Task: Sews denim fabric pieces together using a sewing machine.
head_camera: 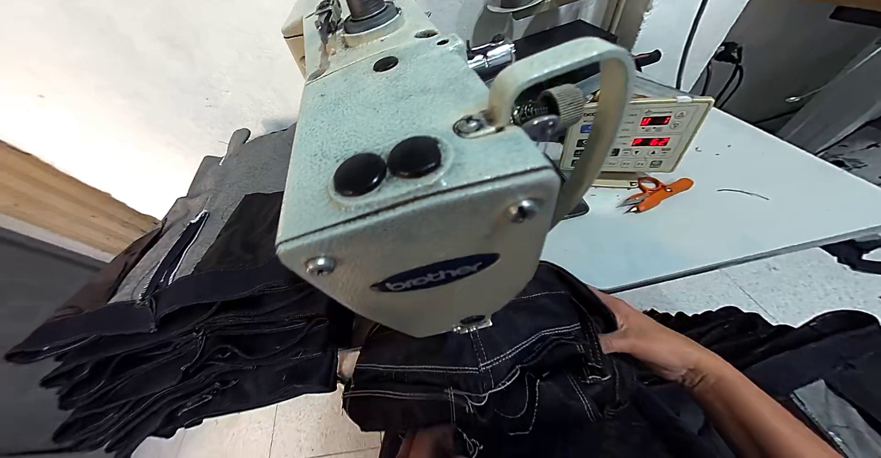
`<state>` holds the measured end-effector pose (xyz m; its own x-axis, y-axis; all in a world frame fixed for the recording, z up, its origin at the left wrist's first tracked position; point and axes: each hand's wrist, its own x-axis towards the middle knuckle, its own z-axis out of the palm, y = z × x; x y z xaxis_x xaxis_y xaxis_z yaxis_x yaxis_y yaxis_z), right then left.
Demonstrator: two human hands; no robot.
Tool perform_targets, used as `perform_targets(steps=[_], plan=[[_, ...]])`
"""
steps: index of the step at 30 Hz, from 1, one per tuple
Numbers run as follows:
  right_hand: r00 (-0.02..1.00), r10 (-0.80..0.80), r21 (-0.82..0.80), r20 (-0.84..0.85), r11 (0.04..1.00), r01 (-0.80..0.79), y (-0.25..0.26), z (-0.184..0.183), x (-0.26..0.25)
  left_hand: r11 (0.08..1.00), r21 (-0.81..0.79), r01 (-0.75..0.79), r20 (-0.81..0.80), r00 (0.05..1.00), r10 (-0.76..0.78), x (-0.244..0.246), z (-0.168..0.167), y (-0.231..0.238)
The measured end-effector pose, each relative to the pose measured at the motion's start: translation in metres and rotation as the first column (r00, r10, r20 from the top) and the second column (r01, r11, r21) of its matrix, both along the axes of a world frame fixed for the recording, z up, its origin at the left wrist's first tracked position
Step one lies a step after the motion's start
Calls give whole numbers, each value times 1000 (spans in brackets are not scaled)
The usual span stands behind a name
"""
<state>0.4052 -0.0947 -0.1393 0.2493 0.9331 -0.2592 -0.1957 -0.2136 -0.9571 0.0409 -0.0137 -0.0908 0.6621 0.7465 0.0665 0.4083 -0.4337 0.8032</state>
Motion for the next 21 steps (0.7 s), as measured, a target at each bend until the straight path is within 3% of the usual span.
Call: perform_targets(steps=[4,6,8,12,17,21], plan=[[944,-325,118,-57,937,329,6,6,-32,991,-35,-127,269,954,132,55,-12,2],[924,-382,170,-30,909,381,-4,4,-42,963,13,-270,361,899,247,78,-3,12],[926,-377,149,-15,915,375,-22,20,-48,911,60,-408,371,856,359,84,16,19],[925,-379,86,25,923,376,-41,59,-41,904,-40,-425,336,846,413,76,35,29],[867,-495,65,56,869,491,14,72,-34,851,-216,-478,326,786,525,92,39,70],[862,-503,148,67,859,489,39,70,-18,874,-152,-461,231,843,485,90,47,76]])
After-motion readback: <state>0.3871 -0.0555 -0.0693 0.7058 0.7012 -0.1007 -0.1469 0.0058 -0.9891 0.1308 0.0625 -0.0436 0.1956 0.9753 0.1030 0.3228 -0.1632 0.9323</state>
